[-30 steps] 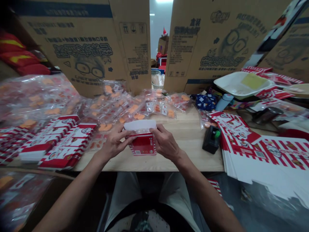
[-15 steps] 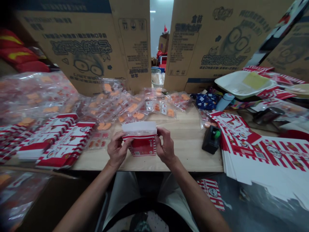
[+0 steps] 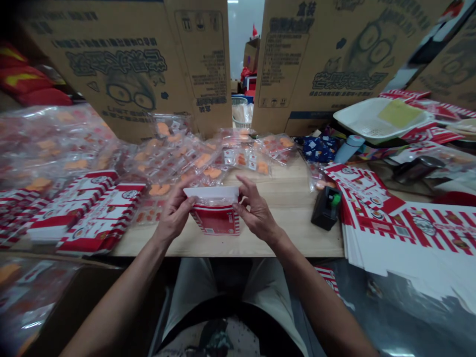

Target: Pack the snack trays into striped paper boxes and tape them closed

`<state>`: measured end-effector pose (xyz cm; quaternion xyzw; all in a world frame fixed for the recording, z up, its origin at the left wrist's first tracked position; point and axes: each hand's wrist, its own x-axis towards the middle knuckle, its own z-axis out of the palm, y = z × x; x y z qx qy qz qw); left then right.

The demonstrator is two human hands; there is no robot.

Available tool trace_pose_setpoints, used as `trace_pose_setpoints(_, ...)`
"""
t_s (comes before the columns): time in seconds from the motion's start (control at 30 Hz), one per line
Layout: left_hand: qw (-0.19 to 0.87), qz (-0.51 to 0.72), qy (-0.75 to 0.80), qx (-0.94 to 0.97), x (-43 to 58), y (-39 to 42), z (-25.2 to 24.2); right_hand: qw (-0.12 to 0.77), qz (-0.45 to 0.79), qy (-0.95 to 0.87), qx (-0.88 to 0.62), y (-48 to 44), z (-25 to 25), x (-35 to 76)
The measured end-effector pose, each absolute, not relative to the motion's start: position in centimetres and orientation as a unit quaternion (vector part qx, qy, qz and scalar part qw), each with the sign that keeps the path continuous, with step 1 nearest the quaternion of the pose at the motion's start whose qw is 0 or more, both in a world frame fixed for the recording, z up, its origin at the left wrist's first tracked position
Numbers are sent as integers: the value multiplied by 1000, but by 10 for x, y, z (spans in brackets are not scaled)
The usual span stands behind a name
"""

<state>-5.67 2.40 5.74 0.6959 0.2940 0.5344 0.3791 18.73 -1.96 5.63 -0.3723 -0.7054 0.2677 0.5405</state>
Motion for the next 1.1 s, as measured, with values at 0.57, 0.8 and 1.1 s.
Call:
trace_pose_setpoints(0.57,349,501,337,716,-57,11,66,425,169,-792,-404,-29,81,192)
trace_pose_setpoints(0.8,343,598,361,628,-41,-6,54,413,107,-820,-382,-31,88,184)
trace_pose_setpoints(1.1,287,590,226,720,-49,-4,53,391,93,-858,-319,-40,91,191)
